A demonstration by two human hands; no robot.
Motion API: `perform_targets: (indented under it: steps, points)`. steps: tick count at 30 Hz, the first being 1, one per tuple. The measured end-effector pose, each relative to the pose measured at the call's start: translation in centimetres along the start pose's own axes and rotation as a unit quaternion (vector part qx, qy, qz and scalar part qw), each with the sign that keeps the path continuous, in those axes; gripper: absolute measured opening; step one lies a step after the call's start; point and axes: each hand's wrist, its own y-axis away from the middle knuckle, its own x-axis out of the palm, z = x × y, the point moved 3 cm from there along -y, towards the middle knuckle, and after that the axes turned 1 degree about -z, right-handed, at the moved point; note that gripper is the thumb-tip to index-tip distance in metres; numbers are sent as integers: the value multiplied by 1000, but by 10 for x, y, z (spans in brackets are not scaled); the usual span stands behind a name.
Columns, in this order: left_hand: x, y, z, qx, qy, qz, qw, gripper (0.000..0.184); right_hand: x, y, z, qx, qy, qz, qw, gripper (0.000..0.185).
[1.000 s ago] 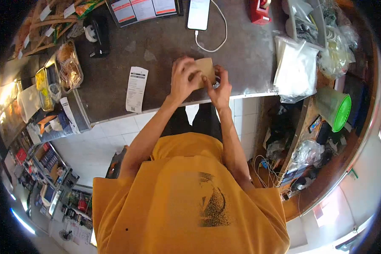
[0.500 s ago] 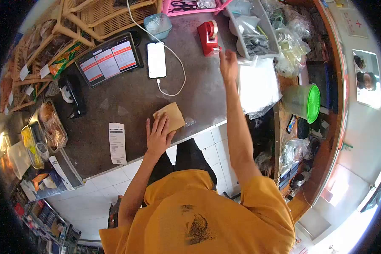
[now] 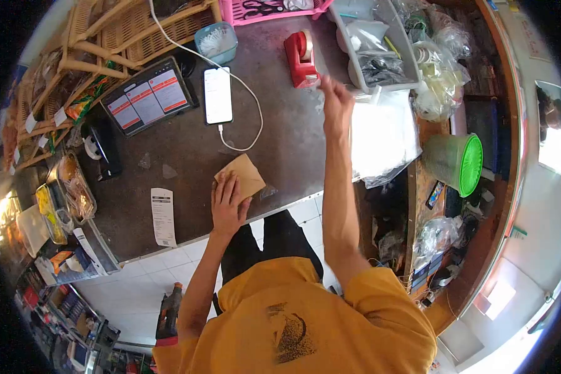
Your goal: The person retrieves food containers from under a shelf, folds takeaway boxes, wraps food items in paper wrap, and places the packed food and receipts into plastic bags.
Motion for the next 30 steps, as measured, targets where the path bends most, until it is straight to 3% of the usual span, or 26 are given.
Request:
perform_targets:
  steps: [2,5,11,14,17,26,30]
  points:
    - [7,-4,-6,-9,9,-2,1000,57,-11,44,-21,54,-140,9,989,37]
    - [15,-16,-13,-7,22,-22,999,56,-14,74,-48,132,-203,-13,970,38]
    - [21,-18,-15,-18,17,-31,999,56,0,34,-75,88,-181,-52,978,40]
    - [20,-17,-17,-17,16,-30,999,56,6,26,-95,153,-260,-37,953,47]
    - [20,-18,-18,-14,6,-34,999,56,9,29,-100,219,-210,-46,952,54]
    - [21,-18,-19,-13,5,-32,999,57,20,2,-84,226,-204,-20,952,60]
    - [19,-20,-20,-17,-2,-19,1000,57,25,-8,-99,145,-260,-43,954,57]
